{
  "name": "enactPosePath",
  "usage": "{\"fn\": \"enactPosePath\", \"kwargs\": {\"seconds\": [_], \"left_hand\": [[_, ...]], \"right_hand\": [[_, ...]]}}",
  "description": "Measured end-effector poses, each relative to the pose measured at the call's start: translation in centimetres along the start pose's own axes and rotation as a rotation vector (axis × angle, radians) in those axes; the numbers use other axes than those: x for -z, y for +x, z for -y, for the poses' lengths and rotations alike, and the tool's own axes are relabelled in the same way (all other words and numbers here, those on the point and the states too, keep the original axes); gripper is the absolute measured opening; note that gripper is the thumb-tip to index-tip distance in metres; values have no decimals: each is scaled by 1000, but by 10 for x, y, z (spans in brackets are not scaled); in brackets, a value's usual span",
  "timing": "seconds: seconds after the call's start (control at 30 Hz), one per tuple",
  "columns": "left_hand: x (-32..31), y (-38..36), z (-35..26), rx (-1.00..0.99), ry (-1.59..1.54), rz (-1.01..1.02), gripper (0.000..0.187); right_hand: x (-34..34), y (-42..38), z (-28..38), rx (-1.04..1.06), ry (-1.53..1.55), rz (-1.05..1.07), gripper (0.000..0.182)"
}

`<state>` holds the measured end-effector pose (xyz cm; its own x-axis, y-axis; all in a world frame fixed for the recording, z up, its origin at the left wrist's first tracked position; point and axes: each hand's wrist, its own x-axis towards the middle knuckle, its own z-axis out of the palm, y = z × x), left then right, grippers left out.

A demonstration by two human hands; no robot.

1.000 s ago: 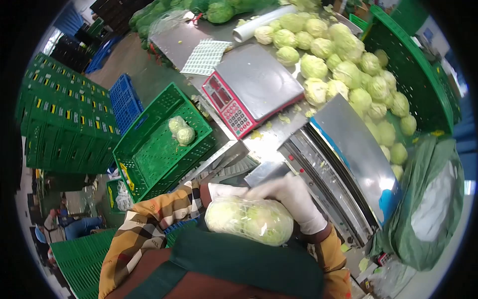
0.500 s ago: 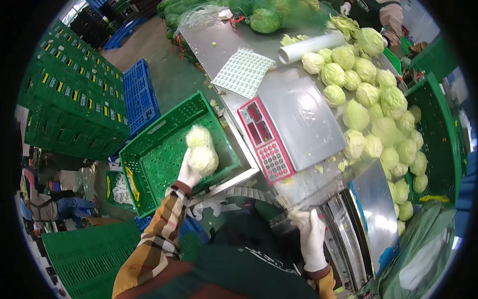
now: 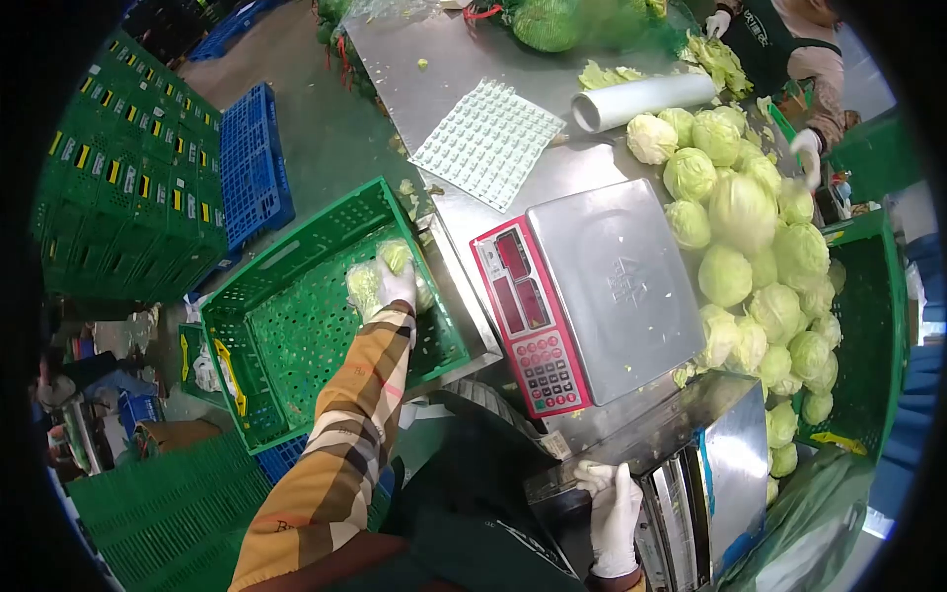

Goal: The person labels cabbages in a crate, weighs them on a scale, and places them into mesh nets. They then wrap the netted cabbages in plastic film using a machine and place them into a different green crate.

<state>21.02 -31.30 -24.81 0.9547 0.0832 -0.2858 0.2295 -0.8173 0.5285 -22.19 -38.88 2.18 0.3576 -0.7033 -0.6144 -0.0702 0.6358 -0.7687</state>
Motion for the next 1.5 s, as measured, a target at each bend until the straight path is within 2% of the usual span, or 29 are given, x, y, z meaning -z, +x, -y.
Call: {"fn": "enactPosePath", "kwargs": {"seconds": [0.13,0.2,0.23,0.27,0.33,0.37,0.43,0.5,0.57,0.63,0.67,0.77,0.8,0.83,0.87,0.93,1.0,1.07,1.1,1.17,1.2,1.3,1.37,1.4,1.47,1.5], "left_hand": [[-8,-6,-5,-72,130,-92,87],[-9,-5,-6,41,340,116,91],[-28,-1,3,52,463,79,90],[-47,3,17,41,478,-15,91],[-64,17,42,-32,478,-70,91],[-34,5,26,-58,420,45,95],[-45,44,57,-164,348,163,95],[-21,55,60,-206,342,290,87],[32,13,9,-185,300,153,74],[82,-42,-56,-295,34,27,62],[63,-45,-54,-484,-221,-236,63],[80,-149,-174,-934,-515,-70,68],[65,-169,-196,-1003,-473,-39,71],[67,-209,-230,-1003,-666,212,73],[52,-225,-254,-1178,-617,248,76],[35,-275,-302,-1207,-596,450,95],[-9,-298,-339,-1334,-445,490,117],[-50,-314,-356,-1318,-238,484,118],[-57,-320,-365,-1340,-240,486,118],[-65,-322,-375,-1371,-29,387,112],[-71,-320,-378,-1399,-71,337,103],[-77,-314,-386,-1414,-98,390,103],[-77,-315,-387,-1265,-332,582,96],[-79,-317,-386,-1288,-325,586,96],[-82,-321,-383,-987,-645,818,88],[-83,-325,-381,-993,-675,821,83]], "right_hand": [[-5,3,9,23,-23,16,43],[-2,4,14,50,-28,14,43],[1,4,15,59,-24,-6,43],[3,3,14,62,-22,-29,43],[8,4,13,66,-3,-54,43],[12,1,12,61,10,-73,43],[14,0,11,45,-6,-62,43],[19,-1,8,48,1,-40,48],[16,-7,14,32,6,-11,45],[20,-11,13,33,-6,-1,42],[22,-12,13,44,-32,8,41],[30,-20,23,87,-132,31,37],[35,-22,27,113,-222,78,36],[39,-27,33,127,-235,83,32],[44,-31,37,147,-224,72,32],[58,-39,45,173,-277,56,27],[75,-45,56,217,-276,44,25],[96,-51,53,283,-304,-18,25],[105,-56,53,276,-245,-61,25],[125,-66,53,273,-214,-109,24],[135,-69,52,261,-192,-145,24],[161,-75,45,284,-168,-176,24],[171,-76,45,298,-191,-189,25],[175,-77,47,308,-171,-198,25],[182,-77,49,344,-144,-171,26],[185,-74,47,350,-143,-162,26]]}}
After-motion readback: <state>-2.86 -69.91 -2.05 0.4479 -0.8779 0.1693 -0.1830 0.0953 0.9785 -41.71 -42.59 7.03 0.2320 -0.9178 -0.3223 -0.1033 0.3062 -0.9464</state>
